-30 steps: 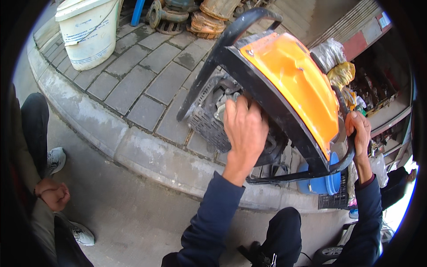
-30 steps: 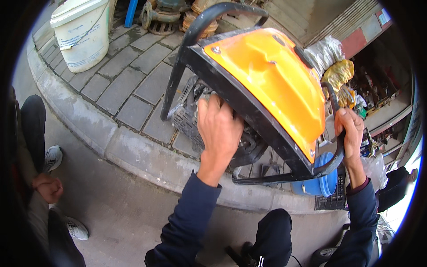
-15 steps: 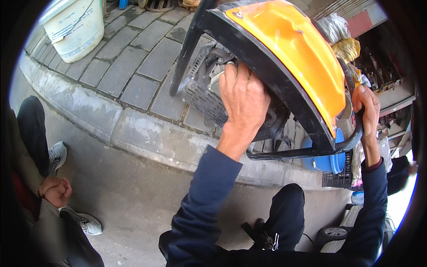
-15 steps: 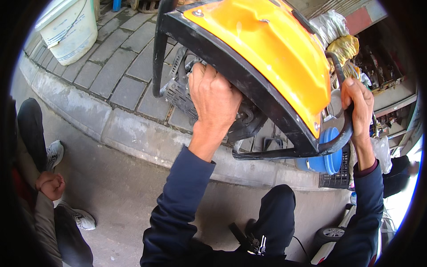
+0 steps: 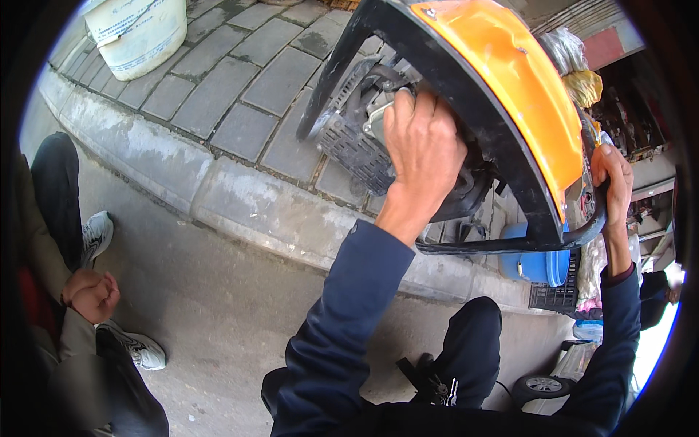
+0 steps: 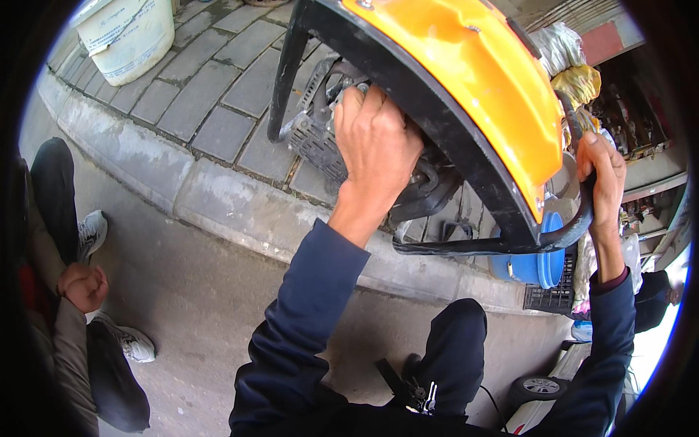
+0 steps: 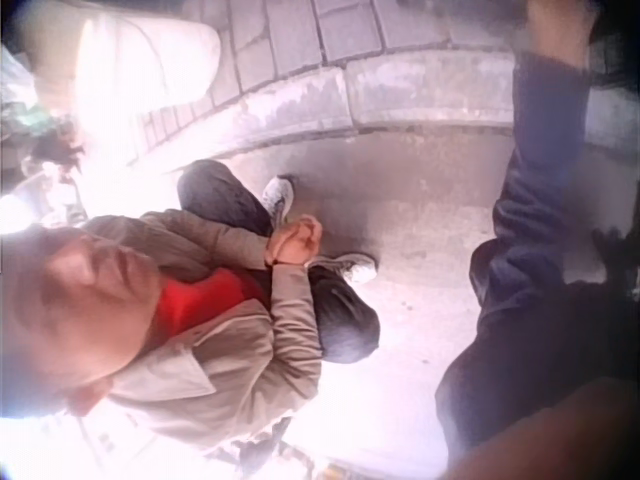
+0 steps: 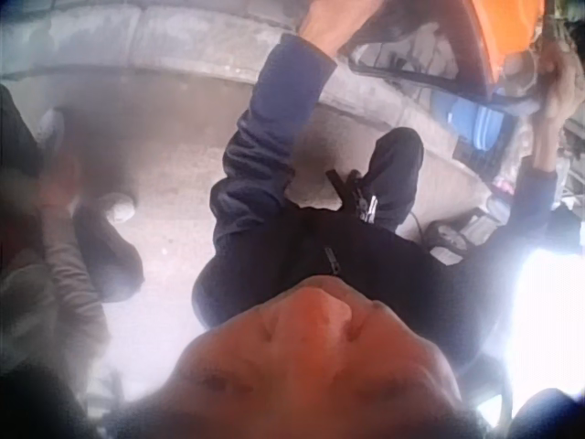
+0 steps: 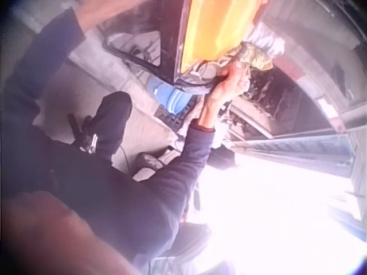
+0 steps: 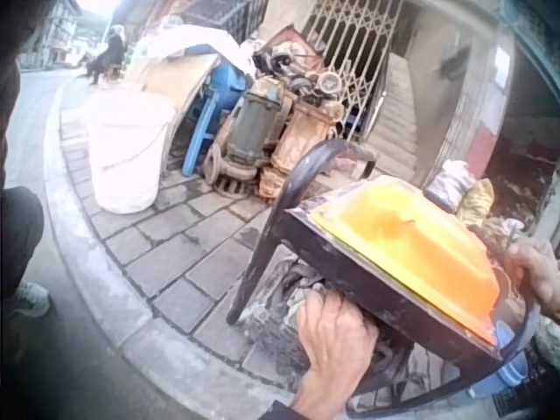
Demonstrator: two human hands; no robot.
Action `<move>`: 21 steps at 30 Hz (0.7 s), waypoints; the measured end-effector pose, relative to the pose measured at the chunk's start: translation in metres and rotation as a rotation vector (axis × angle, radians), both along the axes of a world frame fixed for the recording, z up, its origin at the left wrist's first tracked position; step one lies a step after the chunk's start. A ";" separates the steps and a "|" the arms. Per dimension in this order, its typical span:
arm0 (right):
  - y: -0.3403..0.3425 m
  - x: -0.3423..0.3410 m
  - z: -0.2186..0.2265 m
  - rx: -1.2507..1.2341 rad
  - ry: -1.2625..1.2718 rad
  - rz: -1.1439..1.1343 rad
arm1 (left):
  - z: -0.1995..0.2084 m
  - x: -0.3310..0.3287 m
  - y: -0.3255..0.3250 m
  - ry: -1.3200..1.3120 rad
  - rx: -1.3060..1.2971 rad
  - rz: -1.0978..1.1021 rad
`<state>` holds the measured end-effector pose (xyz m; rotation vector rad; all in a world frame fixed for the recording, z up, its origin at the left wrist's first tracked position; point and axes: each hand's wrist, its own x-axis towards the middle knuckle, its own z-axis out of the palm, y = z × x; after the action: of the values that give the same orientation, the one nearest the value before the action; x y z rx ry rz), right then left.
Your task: The person repeatedly lifts and repositions an orange portable generator, removes and replaces a black plastic cover, and manipulates internal components with both hands. The person also picks up and sets down a blue bucket while working on the generator.
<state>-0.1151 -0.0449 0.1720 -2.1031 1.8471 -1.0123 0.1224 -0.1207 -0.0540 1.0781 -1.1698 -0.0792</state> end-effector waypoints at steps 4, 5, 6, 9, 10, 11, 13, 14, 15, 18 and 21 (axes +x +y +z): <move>0.000 -0.001 -0.001 -0.017 0.001 0.001 | -0.002 -0.009 0.002 0.061 0.020 0.049; 0.000 -0.001 -0.001 -0.016 0.018 -0.011 | -0.003 -0.010 0.003 0.065 -0.008 0.060; 0.000 -0.001 0.000 -0.021 0.044 -0.015 | -0.004 -0.011 0.003 0.072 -0.037 0.072; -0.001 -0.001 0.002 -0.018 0.025 -0.017 | -0.011 -0.009 0.002 0.037 -0.062 0.080; -0.001 -0.002 0.003 -0.008 0.064 -0.016 | -0.012 -0.007 0.001 0.016 -0.057 0.074; -0.001 -0.002 0.004 -0.003 0.085 -0.017 | -0.014 -0.005 0.000 -0.003 -0.044 0.056; -0.002 -0.005 0.005 -0.020 0.097 0.007 | -0.015 0.000 -0.003 -0.025 -0.048 0.066; -0.003 -0.007 0.005 -0.042 0.119 0.000 | -0.014 0.002 -0.003 -0.047 -0.059 0.072; -0.004 -0.009 0.006 -0.022 0.094 0.024 | -0.013 0.005 -0.003 -0.073 -0.073 0.075; -0.007 -0.018 0.003 -0.013 -0.022 0.080 | -0.006 0.014 0.000 -0.133 0.052 -0.006; -0.010 -0.027 0.002 -0.046 -0.029 0.144 | 0.005 0.022 0.006 -0.087 0.103 -0.138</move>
<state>-0.1416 -0.0548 0.1740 -2.1994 1.6467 -1.0538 0.1444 -0.1147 -0.0493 1.0991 -1.3299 -0.2045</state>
